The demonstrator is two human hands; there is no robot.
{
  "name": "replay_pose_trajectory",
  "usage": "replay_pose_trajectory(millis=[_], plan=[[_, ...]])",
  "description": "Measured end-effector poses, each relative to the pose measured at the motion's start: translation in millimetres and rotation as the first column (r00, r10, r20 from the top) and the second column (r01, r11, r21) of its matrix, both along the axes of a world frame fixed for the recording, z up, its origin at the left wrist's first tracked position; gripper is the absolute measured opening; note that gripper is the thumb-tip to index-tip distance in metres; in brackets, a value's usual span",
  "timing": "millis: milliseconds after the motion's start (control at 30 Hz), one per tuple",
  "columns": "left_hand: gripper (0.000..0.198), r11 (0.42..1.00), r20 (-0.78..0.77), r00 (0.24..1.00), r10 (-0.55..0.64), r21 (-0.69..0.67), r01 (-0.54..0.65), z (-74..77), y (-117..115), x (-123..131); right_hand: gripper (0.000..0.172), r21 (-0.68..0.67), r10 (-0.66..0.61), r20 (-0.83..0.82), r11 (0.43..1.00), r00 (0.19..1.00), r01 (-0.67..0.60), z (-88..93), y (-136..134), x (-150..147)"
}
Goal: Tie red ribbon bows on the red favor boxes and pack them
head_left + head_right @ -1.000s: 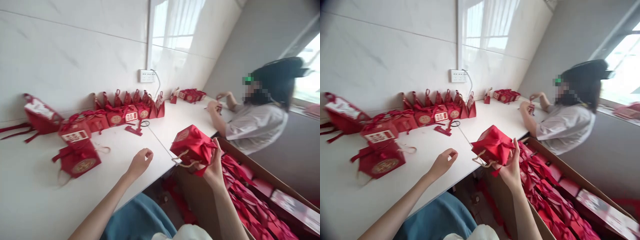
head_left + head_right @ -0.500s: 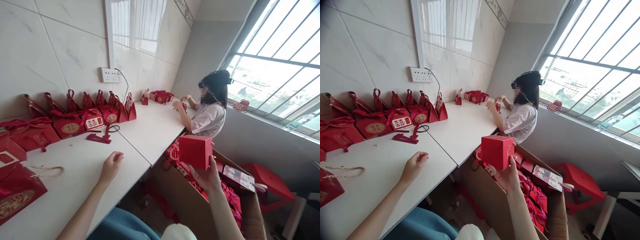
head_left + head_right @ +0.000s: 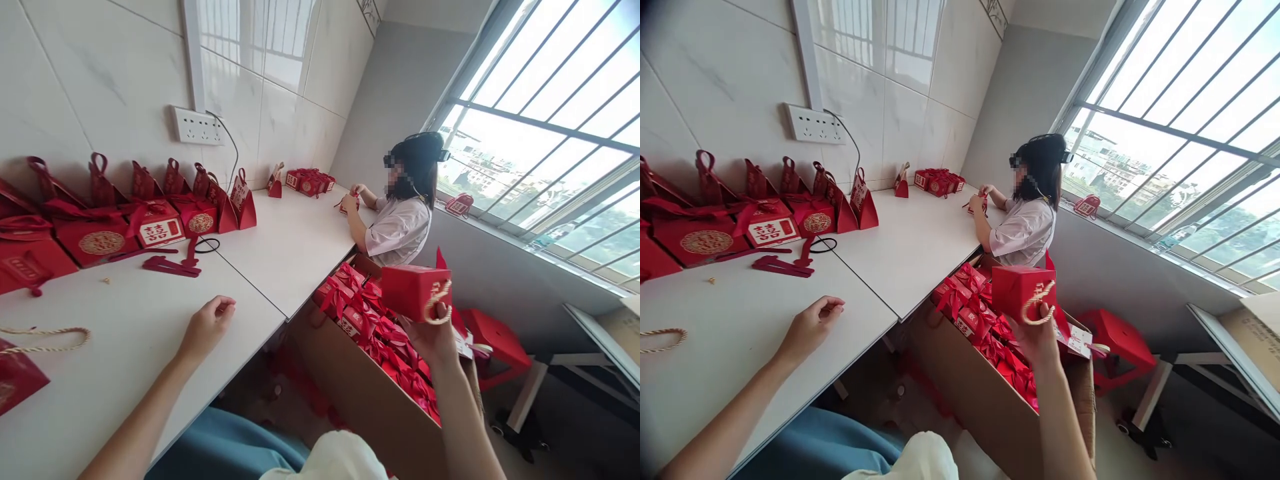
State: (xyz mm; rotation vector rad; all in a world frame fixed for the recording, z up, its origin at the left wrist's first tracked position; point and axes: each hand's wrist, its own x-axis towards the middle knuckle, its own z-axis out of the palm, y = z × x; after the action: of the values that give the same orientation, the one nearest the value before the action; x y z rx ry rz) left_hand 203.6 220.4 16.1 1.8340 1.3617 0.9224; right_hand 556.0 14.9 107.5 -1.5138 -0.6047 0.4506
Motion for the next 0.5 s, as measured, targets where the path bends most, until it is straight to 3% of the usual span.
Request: replay_pose_trajectory(millis=[67,133,300,400,500], plan=[[0.028,1.0,-0.015,1.0,-0.004,-0.004,0.004,-0.4,1,0,0.075,0.117,0.196,-0.224,0.978,0.955,-0.173,6.2,3,-27],[0.028,1.0,-0.015,1.0,-0.005,-0.01,0.005,-0.9,1,0,0.072,0.219,0.364,-0.357,0.928,0.86,-0.302,11.7,5,-53],[0.028,1.0,-0.024,1.0,-0.013,-0.004,0.013,-1.9,1,0,0.059,0.294,0.54,-0.453,0.842,0.71,-0.453,19.7,8,-92],[0.028,1.0,-0.02,1.0,-0.022,0.007,0.022,-1.5,0,0,0.054,0.29,0.558,-0.422,0.83,0.715,-0.477,19.9,9,-98],[0.027,1.0,-0.018,1.0,-0.023,0.014,0.023,0.1,-1,0,0.057,0.194,0.414,-0.268,0.908,0.87,-0.372,11.7,8,-91]])
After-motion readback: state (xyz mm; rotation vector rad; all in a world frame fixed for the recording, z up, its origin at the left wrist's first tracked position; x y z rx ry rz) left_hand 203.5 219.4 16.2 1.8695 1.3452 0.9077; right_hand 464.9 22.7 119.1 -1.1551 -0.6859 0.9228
